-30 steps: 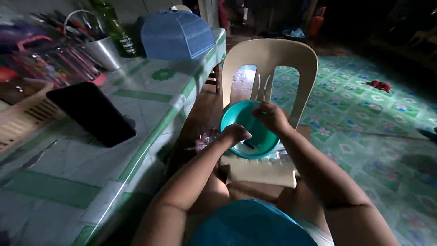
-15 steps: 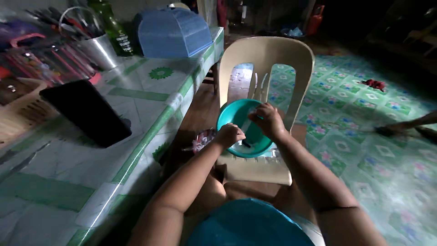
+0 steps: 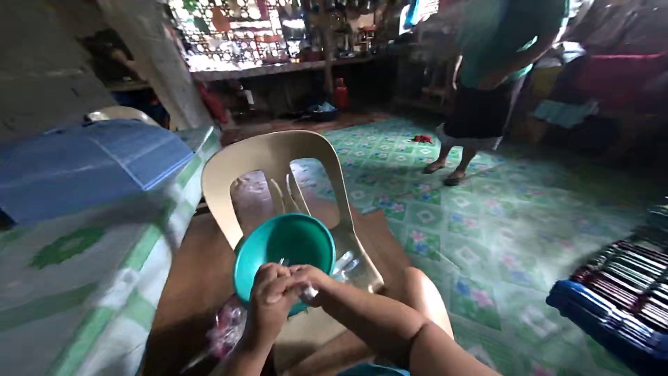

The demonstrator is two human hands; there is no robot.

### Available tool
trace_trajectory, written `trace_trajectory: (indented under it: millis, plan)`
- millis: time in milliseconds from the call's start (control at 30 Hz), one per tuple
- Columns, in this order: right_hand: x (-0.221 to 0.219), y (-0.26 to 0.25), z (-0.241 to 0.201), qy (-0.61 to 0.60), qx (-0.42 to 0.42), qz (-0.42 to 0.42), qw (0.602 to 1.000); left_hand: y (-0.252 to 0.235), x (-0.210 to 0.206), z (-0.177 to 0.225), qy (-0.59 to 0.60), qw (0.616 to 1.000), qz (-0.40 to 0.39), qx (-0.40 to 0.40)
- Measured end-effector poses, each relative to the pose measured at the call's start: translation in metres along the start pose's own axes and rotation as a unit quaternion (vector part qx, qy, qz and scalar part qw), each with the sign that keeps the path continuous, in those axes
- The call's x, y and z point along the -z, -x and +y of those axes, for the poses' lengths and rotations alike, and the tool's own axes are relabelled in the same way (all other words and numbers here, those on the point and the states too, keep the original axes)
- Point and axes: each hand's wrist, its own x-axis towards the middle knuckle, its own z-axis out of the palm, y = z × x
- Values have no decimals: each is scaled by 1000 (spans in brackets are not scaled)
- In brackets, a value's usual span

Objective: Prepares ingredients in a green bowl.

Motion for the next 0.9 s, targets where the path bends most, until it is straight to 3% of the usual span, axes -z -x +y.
trace_trajectory:
  millis: [167, 300, 533, 733, 833, 900]
  plan:
    - [20, -8, -50, 149, 44, 56, 986, 31, 1, -5, 46, 976, -67, 204]
    - [24, -11, -60, 266, 72, 55, 960, 42, -1, -5, 137, 908, -76, 387]
    - [20, 1, -57, 213, 145, 117, 959, 46, -16, -10, 272, 836, 99, 466]
    - [25, 4, -41, 228, 200, 102, 947, 45, -12, -4, 213, 856, 13, 471]
    - [36, 4, -33, 257, 216, 91, 937, 47, -14, -2, 200, 846, 49, 493]
    - [40, 9, -28, 327, 233, 110, 909, 48, -19, -3, 200, 820, 104, 526]
